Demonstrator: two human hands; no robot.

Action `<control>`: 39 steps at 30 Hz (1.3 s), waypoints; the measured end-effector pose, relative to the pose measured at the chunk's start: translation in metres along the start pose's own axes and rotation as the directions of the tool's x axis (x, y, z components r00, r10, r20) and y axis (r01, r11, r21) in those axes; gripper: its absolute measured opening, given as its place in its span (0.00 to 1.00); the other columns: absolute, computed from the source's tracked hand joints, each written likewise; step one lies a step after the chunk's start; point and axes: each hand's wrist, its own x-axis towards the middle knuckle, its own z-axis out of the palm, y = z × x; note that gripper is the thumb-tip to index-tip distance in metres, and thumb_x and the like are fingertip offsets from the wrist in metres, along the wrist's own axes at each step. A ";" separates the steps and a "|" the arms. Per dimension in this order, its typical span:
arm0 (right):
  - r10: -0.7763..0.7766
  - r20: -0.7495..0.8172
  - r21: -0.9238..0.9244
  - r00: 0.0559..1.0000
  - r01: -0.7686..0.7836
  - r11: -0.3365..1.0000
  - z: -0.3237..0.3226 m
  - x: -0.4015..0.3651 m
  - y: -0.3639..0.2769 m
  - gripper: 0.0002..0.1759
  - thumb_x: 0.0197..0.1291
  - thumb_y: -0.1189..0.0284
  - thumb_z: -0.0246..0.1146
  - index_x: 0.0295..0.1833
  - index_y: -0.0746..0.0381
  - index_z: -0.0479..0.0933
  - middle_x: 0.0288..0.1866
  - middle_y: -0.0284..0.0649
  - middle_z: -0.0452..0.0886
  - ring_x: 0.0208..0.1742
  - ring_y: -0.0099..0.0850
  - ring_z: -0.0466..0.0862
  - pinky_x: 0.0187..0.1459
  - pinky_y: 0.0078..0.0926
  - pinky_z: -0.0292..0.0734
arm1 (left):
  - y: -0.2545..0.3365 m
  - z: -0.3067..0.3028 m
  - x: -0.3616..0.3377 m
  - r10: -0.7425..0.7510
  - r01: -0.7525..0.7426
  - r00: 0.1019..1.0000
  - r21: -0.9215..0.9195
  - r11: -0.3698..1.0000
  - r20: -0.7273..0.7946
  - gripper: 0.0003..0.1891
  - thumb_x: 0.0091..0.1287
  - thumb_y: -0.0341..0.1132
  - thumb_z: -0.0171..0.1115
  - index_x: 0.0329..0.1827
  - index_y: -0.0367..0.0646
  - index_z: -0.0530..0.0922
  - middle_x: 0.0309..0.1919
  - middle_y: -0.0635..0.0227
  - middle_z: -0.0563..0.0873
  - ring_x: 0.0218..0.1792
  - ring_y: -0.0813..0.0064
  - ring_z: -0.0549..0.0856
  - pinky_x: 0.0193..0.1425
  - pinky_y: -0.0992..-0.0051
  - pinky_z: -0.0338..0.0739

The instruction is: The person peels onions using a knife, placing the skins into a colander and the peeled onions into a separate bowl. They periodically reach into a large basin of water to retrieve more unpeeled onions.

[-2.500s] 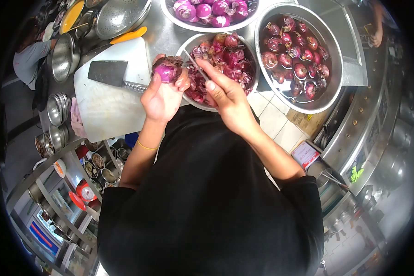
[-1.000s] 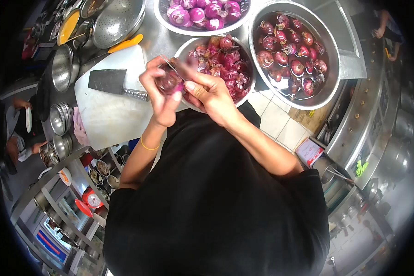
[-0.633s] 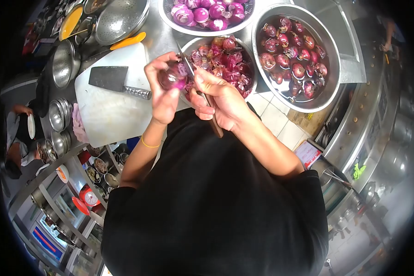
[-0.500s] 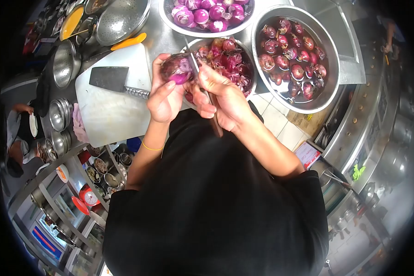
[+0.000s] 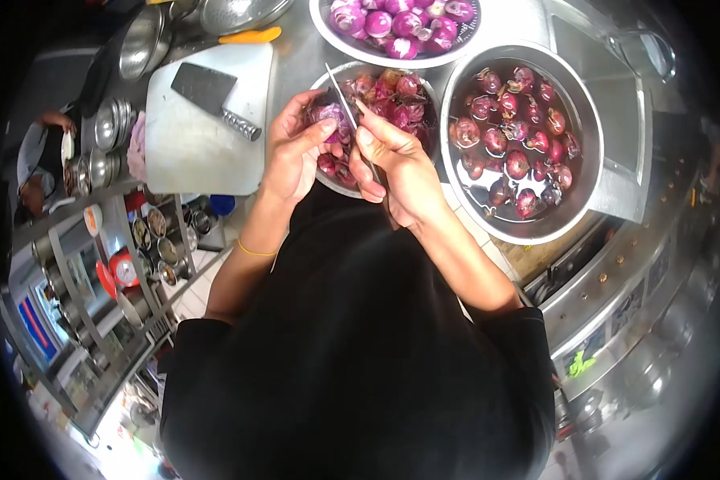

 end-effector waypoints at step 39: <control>-0.270 0.107 -0.627 0.957 0.275 0.728 -0.005 -0.024 -0.004 0.31 0.64 0.80 0.55 0.72 0.59 0.59 0.23 0.29 0.64 0.27 0.18 0.66 0.34 0.16 0.66 | -0.001 -0.020 -0.019 0.638 -0.717 0.688 0.461 0.524 0.345 0.20 0.46 0.11 0.56 0.45 0.32 0.77 0.53 0.54 0.73 0.57 0.61 0.76 0.63 0.64 0.72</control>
